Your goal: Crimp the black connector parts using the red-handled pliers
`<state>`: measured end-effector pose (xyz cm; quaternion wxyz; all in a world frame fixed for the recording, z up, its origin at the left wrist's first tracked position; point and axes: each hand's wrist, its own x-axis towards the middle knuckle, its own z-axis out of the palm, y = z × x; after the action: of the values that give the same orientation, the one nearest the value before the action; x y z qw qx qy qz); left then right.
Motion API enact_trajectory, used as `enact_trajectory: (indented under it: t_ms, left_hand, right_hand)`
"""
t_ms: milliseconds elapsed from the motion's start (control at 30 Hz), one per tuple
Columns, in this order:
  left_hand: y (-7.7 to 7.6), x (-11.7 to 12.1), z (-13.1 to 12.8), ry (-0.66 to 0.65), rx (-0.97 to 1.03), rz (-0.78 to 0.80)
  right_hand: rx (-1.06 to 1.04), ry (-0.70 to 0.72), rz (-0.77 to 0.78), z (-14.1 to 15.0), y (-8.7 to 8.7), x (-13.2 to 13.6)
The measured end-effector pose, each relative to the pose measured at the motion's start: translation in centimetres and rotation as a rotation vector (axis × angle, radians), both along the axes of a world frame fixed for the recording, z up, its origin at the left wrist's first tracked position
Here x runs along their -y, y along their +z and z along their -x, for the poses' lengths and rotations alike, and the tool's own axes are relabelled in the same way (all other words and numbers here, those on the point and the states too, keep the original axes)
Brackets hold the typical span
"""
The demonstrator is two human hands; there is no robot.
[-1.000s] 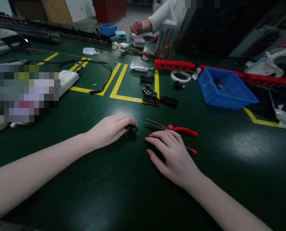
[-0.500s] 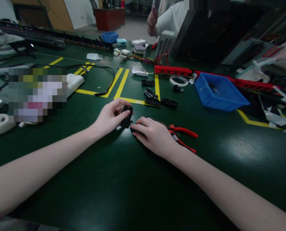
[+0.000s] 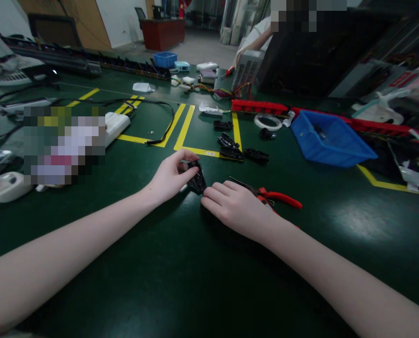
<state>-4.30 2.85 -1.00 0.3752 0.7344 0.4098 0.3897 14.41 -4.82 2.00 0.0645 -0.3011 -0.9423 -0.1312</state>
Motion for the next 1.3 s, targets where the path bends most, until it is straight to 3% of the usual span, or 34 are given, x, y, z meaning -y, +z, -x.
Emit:
enact_trajectory:
  t_ms: [100, 233, 467, 567, 700, 900, 1067, 1300]
  left_hand:
    - [0.1, 0.2, 0.0, -0.016, -0.055, -0.037]
    - [0.8, 0.9, 0.0, -0.053, -0.291, -0.132]
    - [1.2, 1.7, -0.1, -0.01, -0.557, -0.235]
    - [1.3, 1.9, -0.2, -0.03, -0.563, -0.246]
    - [1.6, 2.1, 0.0, -0.069, -0.533, -0.274]
    - [2.2, 2.1, 0.6, -0.274, -0.481, -0.424]
    - [2.3, 2.2, 0.5, -0.422, -0.422, -0.385]
    - [1.9, 1.9, 0.4, -0.545, -0.337, -0.308]
  right_hand:
    - [0.077, -0.021, -0.039, 0.5, 0.3, 0.4]
    - [0.082, -0.097, -0.031, 0.7, 0.3, 0.6]
    - [-0.256, -0.177, 0.188, -2.3, -0.2, 1.3]
    - [-0.407, -0.228, 0.273, -3.1, -0.3, 1.6]
    - [-0.455, -0.299, 0.375, -3.0, -0.4, 1.6]
    - [-0.61, -0.297, 0.364, -2.9, -1.0, 1.7]
    - [-0.787, -0.248, 0.355, -2.1, -1.1, 2.0]
    - [-0.824, -0.228, 0.376, -1.5, -1.4, 1.9]
